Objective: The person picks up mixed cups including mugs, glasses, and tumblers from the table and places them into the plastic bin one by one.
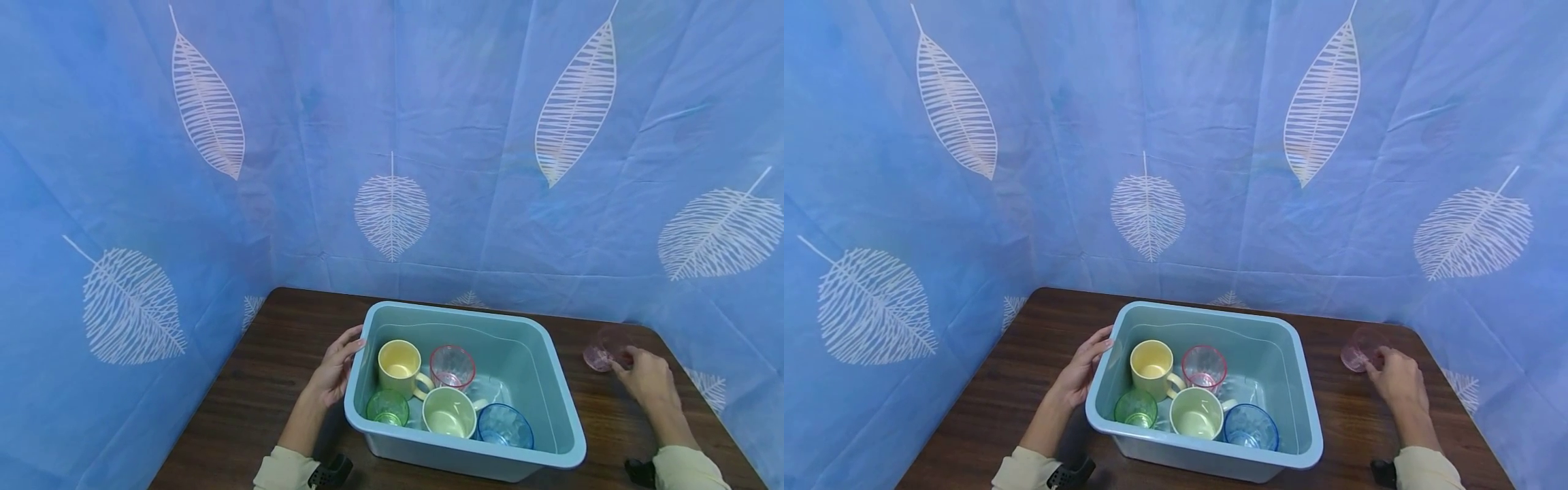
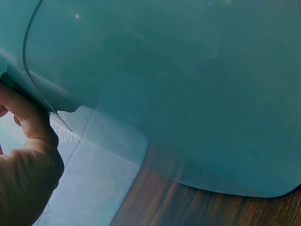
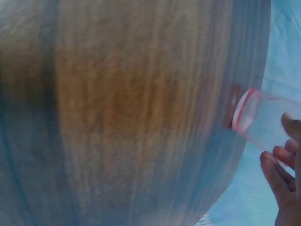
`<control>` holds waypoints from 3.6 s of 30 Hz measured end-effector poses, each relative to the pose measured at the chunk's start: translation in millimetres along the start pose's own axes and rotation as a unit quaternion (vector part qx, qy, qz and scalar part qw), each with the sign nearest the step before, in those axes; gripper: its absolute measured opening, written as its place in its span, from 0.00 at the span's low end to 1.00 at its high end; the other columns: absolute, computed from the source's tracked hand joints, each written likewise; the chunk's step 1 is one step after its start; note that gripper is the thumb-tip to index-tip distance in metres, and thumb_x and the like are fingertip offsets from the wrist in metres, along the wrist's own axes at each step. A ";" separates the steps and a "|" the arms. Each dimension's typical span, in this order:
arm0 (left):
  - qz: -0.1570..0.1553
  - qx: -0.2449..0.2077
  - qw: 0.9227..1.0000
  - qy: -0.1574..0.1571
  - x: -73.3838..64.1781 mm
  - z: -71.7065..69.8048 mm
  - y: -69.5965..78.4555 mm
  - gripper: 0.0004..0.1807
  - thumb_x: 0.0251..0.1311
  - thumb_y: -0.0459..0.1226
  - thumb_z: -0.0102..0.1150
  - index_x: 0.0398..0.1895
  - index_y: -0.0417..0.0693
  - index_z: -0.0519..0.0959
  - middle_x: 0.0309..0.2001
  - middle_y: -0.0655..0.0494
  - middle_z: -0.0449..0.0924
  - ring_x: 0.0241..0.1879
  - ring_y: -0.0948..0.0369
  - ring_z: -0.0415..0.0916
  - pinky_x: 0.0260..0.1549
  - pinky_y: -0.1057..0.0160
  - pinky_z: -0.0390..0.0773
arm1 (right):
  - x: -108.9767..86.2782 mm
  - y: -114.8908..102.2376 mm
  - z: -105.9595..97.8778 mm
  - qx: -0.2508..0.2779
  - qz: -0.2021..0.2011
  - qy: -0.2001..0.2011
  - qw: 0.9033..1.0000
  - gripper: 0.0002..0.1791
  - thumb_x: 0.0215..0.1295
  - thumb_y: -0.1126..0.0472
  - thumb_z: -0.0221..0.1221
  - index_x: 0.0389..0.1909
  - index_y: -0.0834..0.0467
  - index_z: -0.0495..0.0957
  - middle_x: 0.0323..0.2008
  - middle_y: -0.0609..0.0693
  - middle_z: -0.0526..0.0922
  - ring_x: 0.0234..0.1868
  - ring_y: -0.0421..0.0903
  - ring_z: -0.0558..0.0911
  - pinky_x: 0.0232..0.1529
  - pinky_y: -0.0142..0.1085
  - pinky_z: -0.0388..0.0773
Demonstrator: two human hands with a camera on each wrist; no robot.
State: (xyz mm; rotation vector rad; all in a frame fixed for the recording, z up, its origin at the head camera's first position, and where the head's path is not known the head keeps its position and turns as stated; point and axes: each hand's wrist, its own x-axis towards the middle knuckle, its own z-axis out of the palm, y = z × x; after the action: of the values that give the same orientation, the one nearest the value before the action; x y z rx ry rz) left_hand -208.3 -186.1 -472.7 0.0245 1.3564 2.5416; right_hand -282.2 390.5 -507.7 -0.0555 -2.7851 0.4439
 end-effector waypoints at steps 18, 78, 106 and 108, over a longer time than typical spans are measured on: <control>-0.003 -0.003 1.000 0.013 1.1 2.2 1.5 0.21 0.78 0.35 0.51 0.70 0.47 0.66 0.43 0.56 0.85 0.38 0.65 0.89 0.38 0.70 0.87 | -8.8 0.9 -9.8 0.060 -0.109 0.210 0.970 0.26 0.50 0.48 0.77 0.24 0.67 0.80 0.19 0.62 0.81 0.14 0.51 0.74 0.13 0.32 0.65; -0.006 -0.003 1.000 0.017 0.3 2.4 1.5 0.23 0.77 0.35 0.52 0.72 0.47 0.64 0.45 0.54 0.84 0.40 0.65 0.89 0.40 0.70 0.87 | -15.7 -74.6 -71.1 0.667 -0.008 0.077 0.741 0.28 0.60 0.84 0.63 0.61 0.63 0.77 0.50 0.45 0.88 0.42 0.38 0.89 0.40 0.25 0.86; 0.012 0.000 1.000 0.008 2.3 2.4 -0.8 0.21 0.78 0.33 0.49 0.71 0.46 0.65 0.41 0.56 0.84 0.34 0.68 0.87 0.35 0.73 0.87 | -13.6 -90.0 -79.0 0.716 -0.080 -0.027 0.694 0.31 0.63 0.87 0.56 0.67 0.65 0.74 0.55 0.49 0.84 0.52 0.42 0.87 0.47 0.32 0.87; 0.012 0.001 1.000 0.011 2.6 2.2 -1.0 0.22 0.77 0.33 0.49 0.71 0.46 0.64 0.42 0.56 0.84 0.35 0.68 0.87 0.37 0.72 0.87 | -13.9 -92.4 -80.1 0.708 -0.080 -0.022 0.701 0.32 0.63 0.87 0.56 0.67 0.66 0.74 0.55 0.48 0.86 0.53 0.42 0.87 0.47 0.31 0.87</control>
State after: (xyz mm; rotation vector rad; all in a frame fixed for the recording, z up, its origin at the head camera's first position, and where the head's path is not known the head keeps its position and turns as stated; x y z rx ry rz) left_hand -210.4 -183.2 -472.6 0.0148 1.3741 2.5681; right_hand -242.5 325.2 -411.3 0.5291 -1.6946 2.3032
